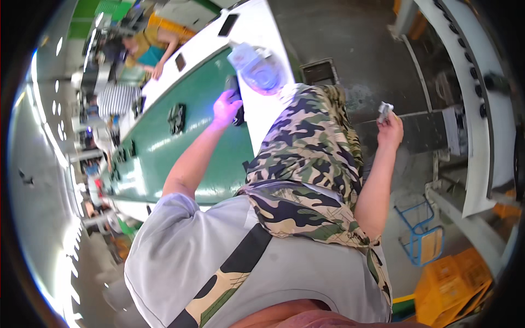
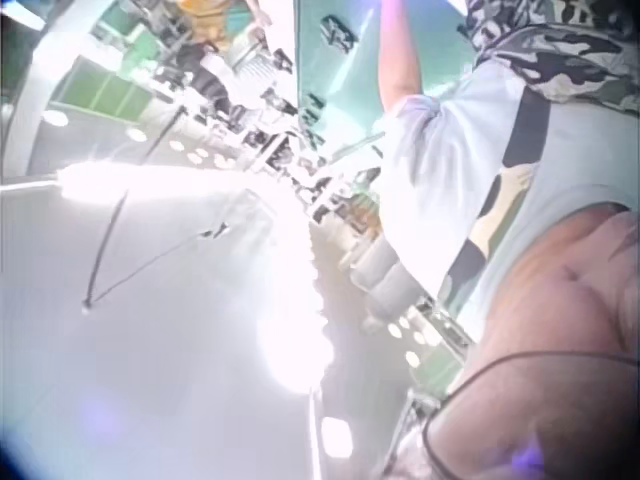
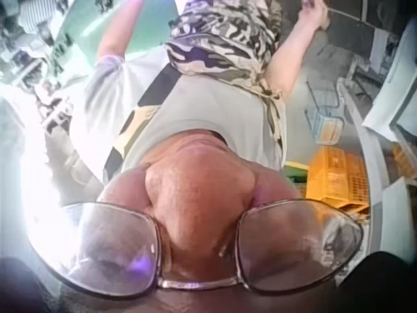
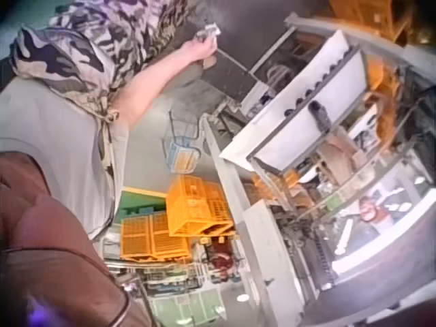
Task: Applying adhesive and cleaning shoes on a factory production line.
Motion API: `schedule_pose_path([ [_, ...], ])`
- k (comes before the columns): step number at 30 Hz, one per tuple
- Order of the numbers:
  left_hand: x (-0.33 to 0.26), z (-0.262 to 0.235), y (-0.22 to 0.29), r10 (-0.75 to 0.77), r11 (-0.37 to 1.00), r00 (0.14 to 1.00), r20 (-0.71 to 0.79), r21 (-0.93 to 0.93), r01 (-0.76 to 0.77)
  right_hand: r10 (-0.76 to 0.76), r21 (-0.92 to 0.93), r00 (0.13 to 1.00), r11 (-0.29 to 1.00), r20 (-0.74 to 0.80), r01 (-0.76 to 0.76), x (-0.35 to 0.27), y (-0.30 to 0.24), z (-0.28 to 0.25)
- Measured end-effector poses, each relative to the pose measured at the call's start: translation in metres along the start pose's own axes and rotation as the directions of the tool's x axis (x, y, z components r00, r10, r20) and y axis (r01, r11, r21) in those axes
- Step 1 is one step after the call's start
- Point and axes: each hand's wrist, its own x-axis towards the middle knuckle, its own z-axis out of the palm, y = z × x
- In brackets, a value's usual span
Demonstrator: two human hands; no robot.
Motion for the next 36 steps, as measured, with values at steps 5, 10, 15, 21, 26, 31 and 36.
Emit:
schedule_pose_path([
  [5, -0.022, -0.027, -0.151, -0.355, 0.901, 0.931, -0.086, 0.234, 0.365, 0.092, -0.103, 0.99, 0.991, 0.105, -0.081, 0.001, 0.017, -0.014],
  [10, 0.007, 0.025, -0.145, -0.354, 0.922, 0.935, 0.014, 0.172, 0.347, 0.044, -0.179, 0.999, 0.983, 0.007, -0.043, -0.032, 0.023, -0.009],
  [15, 0.067, 0.056, -0.075, -0.357, 0.93, 0.932, 0.057, 0.112, 0.349, -0.002, -0.242, 1.0, 0.97, 0.008, 0.004, -0.059, 0.007, 0.002],
  [21, 0.1, 0.031, -0.087, -0.343, 0.923, 0.919, 0.194, 0.253, 0.291, -0.012, -0.27, 0.996, 0.962, 0.093, 0.037, -0.068, -0.006, 0.035],
  [26, 0.059, -0.014, -0.12, 0.05, 0.938, 0.871, 0.489, 0.277, -0.209, 0.007, -0.263, 0.993, 0.964, 0.116, 0.024, -0.064, 0.003, 0.062],
  [31, -0.018, -0.049, -0.199, 0.316, 0.624, 0.441, 0.84, 0.166, -0.764, 0.064, -0.264, 0.984, 0.964, 0.167, -0.017, -0.061, 0.025, 0.099],
  [36, -0.057, -0.035, -0.187, 0.191, 0.977, 0.933, 0.304, 0.032, -0.21, 0.032, -0.26, 0.986, 0.965, 0.166, 0.012, -0.061, 0.032, 0.115],
])
